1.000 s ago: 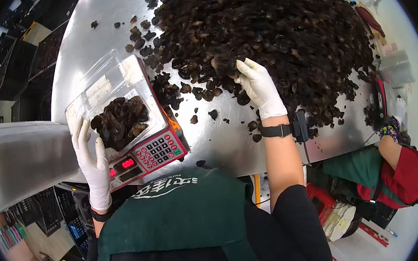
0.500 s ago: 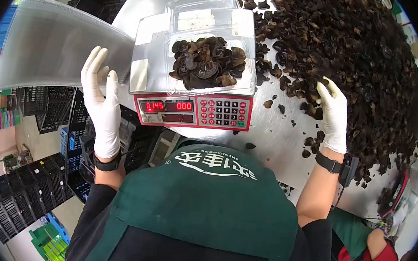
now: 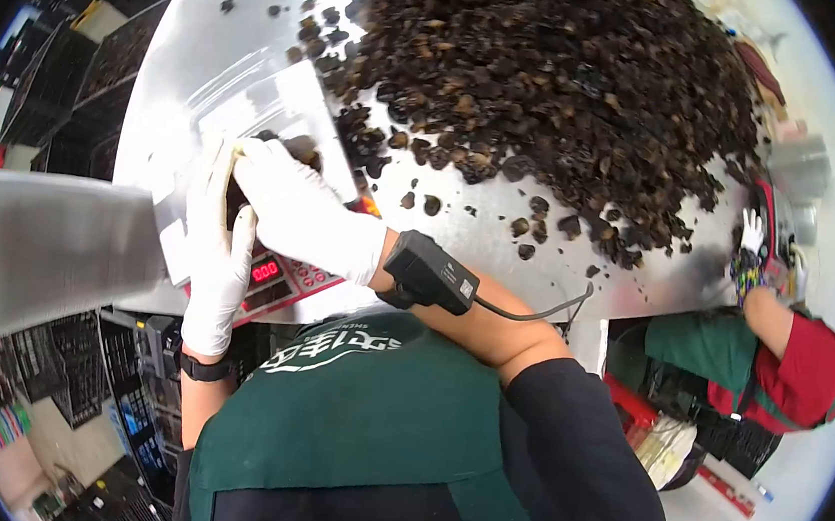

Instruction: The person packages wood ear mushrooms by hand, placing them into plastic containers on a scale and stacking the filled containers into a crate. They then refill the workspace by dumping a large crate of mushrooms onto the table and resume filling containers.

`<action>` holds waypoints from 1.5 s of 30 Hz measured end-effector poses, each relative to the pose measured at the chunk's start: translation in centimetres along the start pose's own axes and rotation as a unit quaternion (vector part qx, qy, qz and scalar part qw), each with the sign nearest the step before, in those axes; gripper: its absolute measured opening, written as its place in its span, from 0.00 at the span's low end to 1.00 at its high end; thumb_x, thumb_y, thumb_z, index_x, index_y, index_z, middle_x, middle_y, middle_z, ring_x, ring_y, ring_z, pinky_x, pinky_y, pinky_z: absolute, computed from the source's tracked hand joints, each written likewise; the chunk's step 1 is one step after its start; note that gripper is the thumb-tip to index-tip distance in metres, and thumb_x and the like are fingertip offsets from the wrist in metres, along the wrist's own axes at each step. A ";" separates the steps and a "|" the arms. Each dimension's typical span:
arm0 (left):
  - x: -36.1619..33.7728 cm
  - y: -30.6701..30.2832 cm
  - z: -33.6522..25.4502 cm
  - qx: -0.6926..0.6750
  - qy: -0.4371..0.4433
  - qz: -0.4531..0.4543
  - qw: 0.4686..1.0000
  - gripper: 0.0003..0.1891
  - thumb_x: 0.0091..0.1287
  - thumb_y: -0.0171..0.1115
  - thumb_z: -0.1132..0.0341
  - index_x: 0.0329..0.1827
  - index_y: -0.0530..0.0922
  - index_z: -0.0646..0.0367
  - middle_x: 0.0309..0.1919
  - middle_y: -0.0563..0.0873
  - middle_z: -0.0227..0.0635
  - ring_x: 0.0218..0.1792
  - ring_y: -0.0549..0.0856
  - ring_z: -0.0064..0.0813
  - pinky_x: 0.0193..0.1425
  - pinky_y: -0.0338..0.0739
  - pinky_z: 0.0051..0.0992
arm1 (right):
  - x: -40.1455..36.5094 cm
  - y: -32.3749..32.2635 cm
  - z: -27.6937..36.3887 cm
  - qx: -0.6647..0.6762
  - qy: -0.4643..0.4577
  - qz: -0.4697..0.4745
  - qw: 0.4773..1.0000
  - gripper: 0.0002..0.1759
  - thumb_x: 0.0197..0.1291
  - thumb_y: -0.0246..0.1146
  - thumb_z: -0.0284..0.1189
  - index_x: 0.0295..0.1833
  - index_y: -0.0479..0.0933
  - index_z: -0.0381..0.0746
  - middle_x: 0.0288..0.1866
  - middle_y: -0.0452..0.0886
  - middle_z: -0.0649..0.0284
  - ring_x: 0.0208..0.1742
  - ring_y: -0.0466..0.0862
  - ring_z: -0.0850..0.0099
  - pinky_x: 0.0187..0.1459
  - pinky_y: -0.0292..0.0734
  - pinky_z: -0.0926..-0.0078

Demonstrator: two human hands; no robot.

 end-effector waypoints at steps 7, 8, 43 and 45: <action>0.6 1.3 1.1 0.157 0.007 0.099 0.983 0.30 0.70 0.61 0.62 0.76 0.68 0.52 0.75 0.66 0.47 0.74 0.65 0.52 0.77 0.56 0.51 | -6.0 -7.5 -7.9 -0.035 0.223 -0.070 0.972 0.15 0.57 0.65 0.22 0.51 0.83 0.40 0.55 0.82 0.56 0.60 0.79 0.58 0.61 0.76 0.64; 0.7 1.3 1.1 0.165 0.000 0.104 0.981 0.30 0.70 0.61 0.61 0.76 0.68 0.52 0.76 0.66 0.47 0.74 0.65 0.51 0.77 0.55 0.52 | -8.3 -8.4 -10.4 -0.159 0.230 -0.042 0.959 0.16 0.55 0.65 0.23 0.52 0.82 0.39 0.55 0.81 0.55 0.60 0.78 0.57 0.62 0.75 0.63; -4.4 0.6 -4.9 -0.312 -0.227 0.138 0.912 0.05 0.68 0.69 0.72 0.43 0.81 0.60 0.27 0.84 0.28 0.26 0.79 0.13 0.32 0.74 0.18 | -7.7 -8.2 0.4 0.531 0.507 0.137 0.665 0.15 0.64 0.61 0.20 0.56 0.78 0.31 0.51 0.84 0.59 0.48 0.84 0.75 0.52 0.80 0.76; -5.2 0.9 -4.7 -0.326 -0.216 0.154 0.908 0.06 0.67 0.70 0.71 0.43 0.81 0.60 0.26 0.83 0.30 0.27 0.81 0.15 0.33 0.76 0.20 | -9.3 -7.8 0.3 0.536 0.492 0.148 0.670 0.16 0.64 0.62 0.22 0.58 0.77 0.32 0.53 0.84 0.59 0.51 0.83 0.75 0.51 0.79 0.77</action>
Point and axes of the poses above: each hand's wrist, its own x-axis towards the middle knuckle, its own y-axis out of the palm, z = x × y, the point moved 1 cm from there along x, towards the middle knuckle
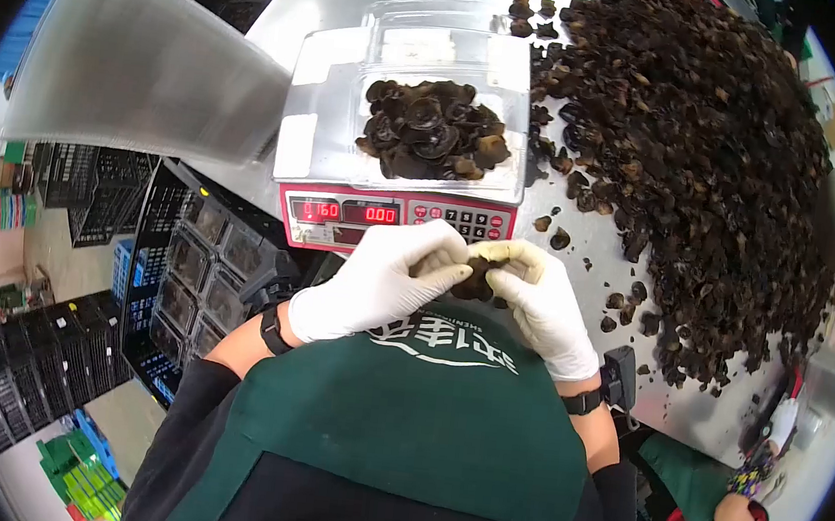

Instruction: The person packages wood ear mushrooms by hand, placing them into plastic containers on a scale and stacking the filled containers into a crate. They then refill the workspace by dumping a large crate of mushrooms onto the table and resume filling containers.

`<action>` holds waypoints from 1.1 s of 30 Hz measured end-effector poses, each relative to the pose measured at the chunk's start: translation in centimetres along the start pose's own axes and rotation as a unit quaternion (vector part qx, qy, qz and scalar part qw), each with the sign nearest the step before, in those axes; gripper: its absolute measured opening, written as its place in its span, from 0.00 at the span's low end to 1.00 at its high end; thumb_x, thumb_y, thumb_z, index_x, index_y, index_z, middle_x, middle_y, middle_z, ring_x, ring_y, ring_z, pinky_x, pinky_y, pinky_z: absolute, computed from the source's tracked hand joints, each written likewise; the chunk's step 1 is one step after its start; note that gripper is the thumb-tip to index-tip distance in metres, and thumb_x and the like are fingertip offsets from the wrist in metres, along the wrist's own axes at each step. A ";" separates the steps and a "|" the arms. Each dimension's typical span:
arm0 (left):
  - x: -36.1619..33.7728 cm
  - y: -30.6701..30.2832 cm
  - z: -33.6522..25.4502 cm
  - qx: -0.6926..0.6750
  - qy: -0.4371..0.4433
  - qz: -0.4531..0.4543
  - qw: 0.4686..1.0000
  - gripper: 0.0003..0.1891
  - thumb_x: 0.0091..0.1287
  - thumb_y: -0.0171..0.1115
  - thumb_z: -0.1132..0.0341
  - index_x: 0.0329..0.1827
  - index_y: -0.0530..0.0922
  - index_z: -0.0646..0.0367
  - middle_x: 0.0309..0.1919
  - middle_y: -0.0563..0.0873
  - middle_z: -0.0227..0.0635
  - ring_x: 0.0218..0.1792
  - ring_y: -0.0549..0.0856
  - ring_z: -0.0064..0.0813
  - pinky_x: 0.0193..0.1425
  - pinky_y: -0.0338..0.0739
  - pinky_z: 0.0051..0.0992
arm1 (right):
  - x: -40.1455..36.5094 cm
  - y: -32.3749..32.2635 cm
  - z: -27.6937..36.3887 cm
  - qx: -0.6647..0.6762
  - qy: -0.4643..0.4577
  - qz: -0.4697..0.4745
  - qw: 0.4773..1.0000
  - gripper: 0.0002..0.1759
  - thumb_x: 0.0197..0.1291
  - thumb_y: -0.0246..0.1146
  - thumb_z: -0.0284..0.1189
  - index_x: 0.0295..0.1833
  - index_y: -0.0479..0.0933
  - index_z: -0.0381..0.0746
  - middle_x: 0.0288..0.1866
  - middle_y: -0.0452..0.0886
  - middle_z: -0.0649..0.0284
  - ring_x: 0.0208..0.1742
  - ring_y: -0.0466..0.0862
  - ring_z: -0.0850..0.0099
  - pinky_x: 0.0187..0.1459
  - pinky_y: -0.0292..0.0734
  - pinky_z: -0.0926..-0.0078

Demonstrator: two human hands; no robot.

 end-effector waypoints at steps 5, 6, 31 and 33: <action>-1.0 0.3 1.0 -0.015 -0.022 0.002 1.000 0.08 0.67 0.67 0.75 0.47 0.80 0.60 0.28 0.84 0.31 0.30 0.83 0.18 0.36 0.78 0.22 | -0.5 -0.3 -1.0 0.006 0.043 -0.006 0.999 0.17 0.64 0.63 0.23 0.58 0.77 0.32 0.54 0.83 0.61 0.52 0.81 0.76 0.48 0.78 0.80; -1.0 0.2 1.0 -0.013 -0.038 0.004 0.999 0.08 0.67 0.67 0.75 0.47 0.80 0.60 0.28 0.84 0.32 0.30 0.83 0.18 0.37 0.78 0.22 | -0.4 -0.1 -0.7 0.000 0.047 -0.007 0.999 0.17 0.65 0.63 0.23 0.58 0.77 0.32 0.54 0.83 0.61 0.52 0.81 0.76 0.47 0.78 0.80; 4.7 -16.2 0.4 0.354 0.024 -0.307 0.883 0.13 0.68 0.62 0.65 0.54 0.84 0.57 0.38 0.89 0.41 0.38 0.89 0.33 0.47 0.81 0.28 | 2.5 -4.1 5.6 -0.406 -0.262 -0.235 0.843 0.11 0.67 0.59 0.20 0.50 0.84 0.35 0.49 0.86 0.63 0.50 0.83 0.75 0.56 0.75 0.79; 6.0 -16.4 0.8 0.410 -0.056 -0.278 0.867 0.18 0.67 0.61 0.57 0.56 0.83 0.53 0.41 0.89 0.44 0.44 0.89 0.43 0.50 0.82 0.36 | 1.9 -4.6 4.6 -0.385 -0.236 -0.250 0.856 0.11 0.69 0.58 0.20 0.51 0.84 0.34 0.48 0.86 0.65 0.46 0.81 0.78 0.52 0.74 0.81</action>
Point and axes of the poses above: each hand's wrist, its own x-axis towards the middle knuckle, its own y-axis out of the palm, z = x × y, the point moved 1 cm from there along x, towards the middle knuckle
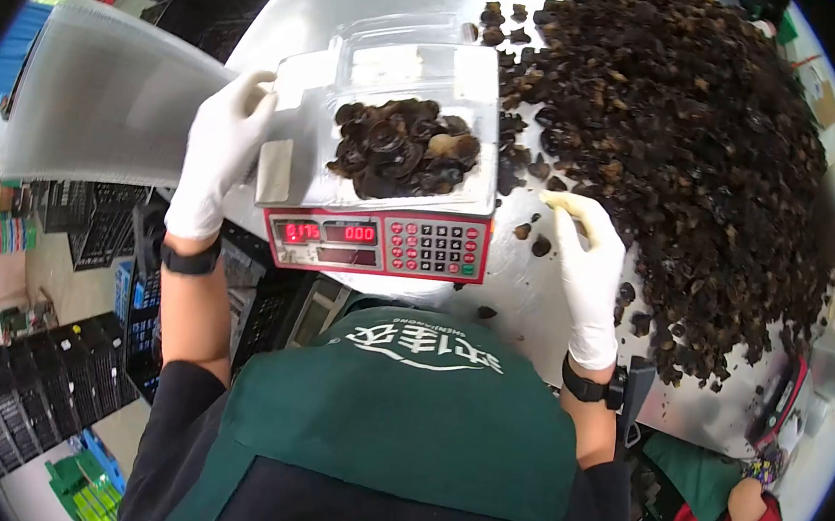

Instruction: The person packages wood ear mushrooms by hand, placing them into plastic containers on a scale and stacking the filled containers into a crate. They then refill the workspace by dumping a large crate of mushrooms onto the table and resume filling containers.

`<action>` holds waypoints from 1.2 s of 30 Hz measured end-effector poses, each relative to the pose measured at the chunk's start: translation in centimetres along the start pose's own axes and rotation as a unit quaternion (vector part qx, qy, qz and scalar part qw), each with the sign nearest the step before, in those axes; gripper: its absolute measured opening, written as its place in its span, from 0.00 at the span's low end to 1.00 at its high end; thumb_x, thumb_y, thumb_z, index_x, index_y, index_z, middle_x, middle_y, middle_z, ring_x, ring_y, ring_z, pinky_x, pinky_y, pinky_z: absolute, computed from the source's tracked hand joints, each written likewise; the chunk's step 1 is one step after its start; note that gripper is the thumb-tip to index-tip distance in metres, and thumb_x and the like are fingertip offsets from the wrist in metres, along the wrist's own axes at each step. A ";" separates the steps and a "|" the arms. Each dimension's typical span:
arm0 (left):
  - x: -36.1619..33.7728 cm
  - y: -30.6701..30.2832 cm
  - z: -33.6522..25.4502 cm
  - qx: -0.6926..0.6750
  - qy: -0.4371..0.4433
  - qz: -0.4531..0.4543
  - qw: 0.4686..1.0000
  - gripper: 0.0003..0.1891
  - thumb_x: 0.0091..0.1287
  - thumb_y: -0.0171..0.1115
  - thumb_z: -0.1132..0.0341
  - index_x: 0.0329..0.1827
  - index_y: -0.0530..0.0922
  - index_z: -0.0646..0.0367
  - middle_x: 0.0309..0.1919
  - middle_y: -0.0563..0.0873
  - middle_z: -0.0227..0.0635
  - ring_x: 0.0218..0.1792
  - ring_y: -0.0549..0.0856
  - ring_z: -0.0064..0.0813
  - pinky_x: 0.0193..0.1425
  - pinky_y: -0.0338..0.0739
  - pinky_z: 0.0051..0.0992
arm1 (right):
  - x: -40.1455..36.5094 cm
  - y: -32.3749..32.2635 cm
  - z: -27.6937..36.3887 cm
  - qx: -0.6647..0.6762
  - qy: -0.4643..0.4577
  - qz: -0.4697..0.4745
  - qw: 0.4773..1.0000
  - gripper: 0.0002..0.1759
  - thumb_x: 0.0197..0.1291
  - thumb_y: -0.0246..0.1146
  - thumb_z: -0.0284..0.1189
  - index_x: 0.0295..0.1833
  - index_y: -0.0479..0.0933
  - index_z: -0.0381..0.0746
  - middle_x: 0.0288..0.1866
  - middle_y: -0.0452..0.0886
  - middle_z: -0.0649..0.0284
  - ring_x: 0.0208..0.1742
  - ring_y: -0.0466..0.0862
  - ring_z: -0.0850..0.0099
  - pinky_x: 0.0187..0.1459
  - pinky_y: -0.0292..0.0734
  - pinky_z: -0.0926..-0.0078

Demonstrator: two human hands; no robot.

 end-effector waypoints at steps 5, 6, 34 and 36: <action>3.9 3.9 1.1 0.061 0.063 0.007 0.996 0.23 0.68 0.58 0.53 0.59 0.80 0.58 0.45 0.89 0.49 0.48 0.87 0.49 0.54 0.80 0.41 | -1.2 0.7 -1.5 0.017 0.047 0.011 0.999 0.10 0.68 0.60 0.21 0.50 0.84 0.35 0.47 0.86 0.65 0.46 0.82 0.79 0.50 0.76 0.81; 4.8 4.4 1.3 0.073 0.074 0.009 0.995 0.24 0.67 0.60 0.53 0.60 0.80 0.59 0.47 0.87 0.49 0.50 0.87 0.47 0.55 0.80 0.40 | -1.3 0.8 -1.5 0.013 0.040 0.016 0.999 0.10 0.68 0.60 0.21 0.50 0.84 0.35 0.47 0.86 0.65 0.45 0.82 0.79 0.50 0.76 0.81; 3.2 3.2 -0.5 -0.327 0.049 0.004 0.944 0.23 0.75 0.59 0.71 0.73 0.72 0.55 0.61 0.81 0.36 0.61 0.79 0.24 0.68 0.71 0.27 | 8.1 5.8 -10.8 -0.266 -0.182 -0.021 0.946 0.16 0.56 0.67 0.31 0.51 0.81 0.42 0.43 0.82 0.57 0.43 0.83 0.58 0.47 0.80 0.67; 3.0 3.0 -0.7 -0.289 0.036 -0.022 0.956 0.25 0.73 0.60 0.71 0.73 0.71 0.55 0.65 0.79 0.40 0.64 0.79 0.30 0.68 0.73 0.31 | 8.4 6.1 -10.8 -0.253 -0.112 0.022 0.961 0.15 0.55 0.67 0.31 0.49 0.83 0.41 0.41 0.83 0.57 0.42 0.83 0.55 0.46 0.80 0.64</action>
Point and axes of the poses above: each hand's wrist, its own x-axis towards the middle knuckle, its own y-axis out of the palm, z = x × y, the point moved 1 cm from there along x, towards the middle knuckle
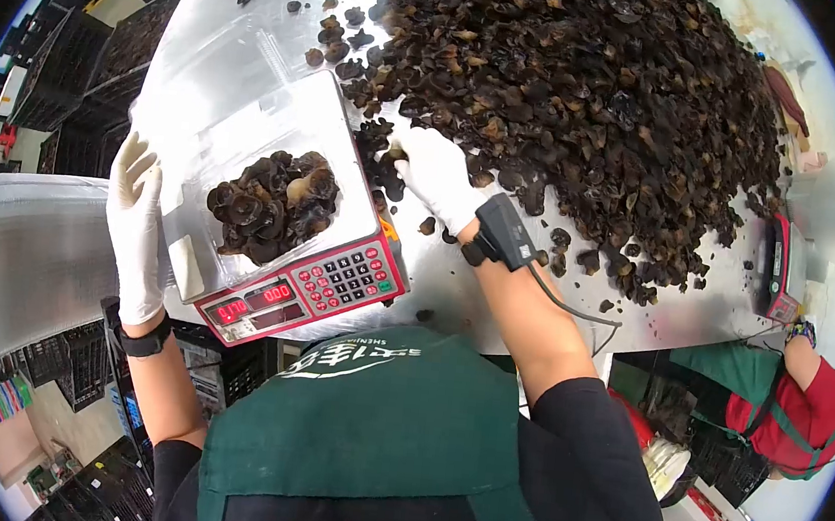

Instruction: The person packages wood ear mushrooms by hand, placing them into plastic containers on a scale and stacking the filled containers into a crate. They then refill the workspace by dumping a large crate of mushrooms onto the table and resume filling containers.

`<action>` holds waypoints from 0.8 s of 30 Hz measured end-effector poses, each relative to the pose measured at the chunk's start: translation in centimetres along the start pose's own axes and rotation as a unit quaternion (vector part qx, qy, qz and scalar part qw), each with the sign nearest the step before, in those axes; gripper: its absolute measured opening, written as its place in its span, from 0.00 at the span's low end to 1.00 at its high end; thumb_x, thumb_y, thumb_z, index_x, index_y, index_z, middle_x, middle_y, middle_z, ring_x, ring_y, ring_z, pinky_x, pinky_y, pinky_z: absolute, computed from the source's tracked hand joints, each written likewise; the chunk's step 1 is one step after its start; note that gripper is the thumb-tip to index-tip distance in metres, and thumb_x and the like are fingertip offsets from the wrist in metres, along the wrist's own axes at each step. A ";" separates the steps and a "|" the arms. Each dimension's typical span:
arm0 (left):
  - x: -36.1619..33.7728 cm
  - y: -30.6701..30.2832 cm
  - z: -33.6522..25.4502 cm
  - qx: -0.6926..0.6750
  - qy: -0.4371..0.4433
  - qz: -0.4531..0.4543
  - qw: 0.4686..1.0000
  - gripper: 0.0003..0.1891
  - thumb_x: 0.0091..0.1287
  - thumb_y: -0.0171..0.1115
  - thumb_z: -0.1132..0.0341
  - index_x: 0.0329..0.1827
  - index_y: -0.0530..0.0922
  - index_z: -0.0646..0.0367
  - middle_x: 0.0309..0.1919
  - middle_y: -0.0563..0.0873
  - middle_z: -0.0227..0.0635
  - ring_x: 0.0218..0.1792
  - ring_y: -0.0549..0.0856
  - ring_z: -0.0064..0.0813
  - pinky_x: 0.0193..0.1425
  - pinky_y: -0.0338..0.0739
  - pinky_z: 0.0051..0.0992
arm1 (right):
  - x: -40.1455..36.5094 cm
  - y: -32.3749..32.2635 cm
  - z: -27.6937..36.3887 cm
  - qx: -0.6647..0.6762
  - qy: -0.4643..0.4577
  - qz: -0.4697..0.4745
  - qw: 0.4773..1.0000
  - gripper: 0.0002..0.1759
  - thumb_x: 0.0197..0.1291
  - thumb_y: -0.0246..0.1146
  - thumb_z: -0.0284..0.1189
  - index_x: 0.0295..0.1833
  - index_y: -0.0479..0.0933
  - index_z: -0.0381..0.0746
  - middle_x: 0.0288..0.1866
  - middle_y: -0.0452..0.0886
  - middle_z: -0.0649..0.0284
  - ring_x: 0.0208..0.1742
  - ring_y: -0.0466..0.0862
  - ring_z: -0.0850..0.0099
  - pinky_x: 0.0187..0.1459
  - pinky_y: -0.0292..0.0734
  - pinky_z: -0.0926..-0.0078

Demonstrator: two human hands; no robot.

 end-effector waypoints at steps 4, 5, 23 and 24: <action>-0.8 -0.6 -0.8 0.034 -0.014 -0.027 0.999 0.27 0.72 0.61 0.69 0.75 0.68 0.56 0.69 0.75 0.44 0.67 0.77 0.36 0.68 0.74 0.35 | 0.3 -2.4 0.6 0.291 0.141 0.024 0.946 0.11 0.62 0.64 0.29 0.48 0.83 0.36 0.32 0.83 0.63 0.32 0.82 0.72 0.37 0.78 0.73; -0.8 -0.6 -0.7 0.034 -0.020 -0.025 0.999 0.28 0.72 0.62 0.69 0.75 0.68 0.56 0.69 0.75 0.44 0.67 0.77 0.36 0.69 0.74 0.35 | 0.5 -3.9 1.1 0.336 0.168 0.077 0.924 0.10 0.64 0.64 0.29 0.48 0.83 0.35 0.31 0.81 0.67 0.31 0.79 0.77 0.35 0.75 0.77; 3.2 1.1 5.1 0.219 0.056 -0.007 0.974 0.29 0.67 0.68 0.59 0.69 0.73 0.61 0.46 0.85 0.43 0.47 0.85 0.31 0.53 0.79 0.30 | 0.4 -8.4 7.1 0.314 0.163 0.071 0.933 0.16 0.67 0.65 0.33 0.54 0.81 0.35 0.32 0.81 0.74 0.30 0.73 0.87 0.32 0.66 0.85; 4.0 2.0 5.2 0.269 0.026 0.012 0.963 0.30 0.66 0.68 0.58 0.68 0.73 0.62 0.42 0.86 0.42 0.43 0.85 0.30 0.51 0.79 0.29 | 0.9 -8.7 7.9 0.309 0.159 0.060 0.936 0.16 0.66 0.66 0.33 0.55 0.81 0.35 0.34 0.82 0.71 0.31 0.75 0.85 0.34 0.70 0.84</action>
Point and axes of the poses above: each hand's wrist, its own x-axis towards the middle knuckle, its own y-axis out of the palm, z = x × y, the point moved 1 cm from there along x, towards the middle knuckle
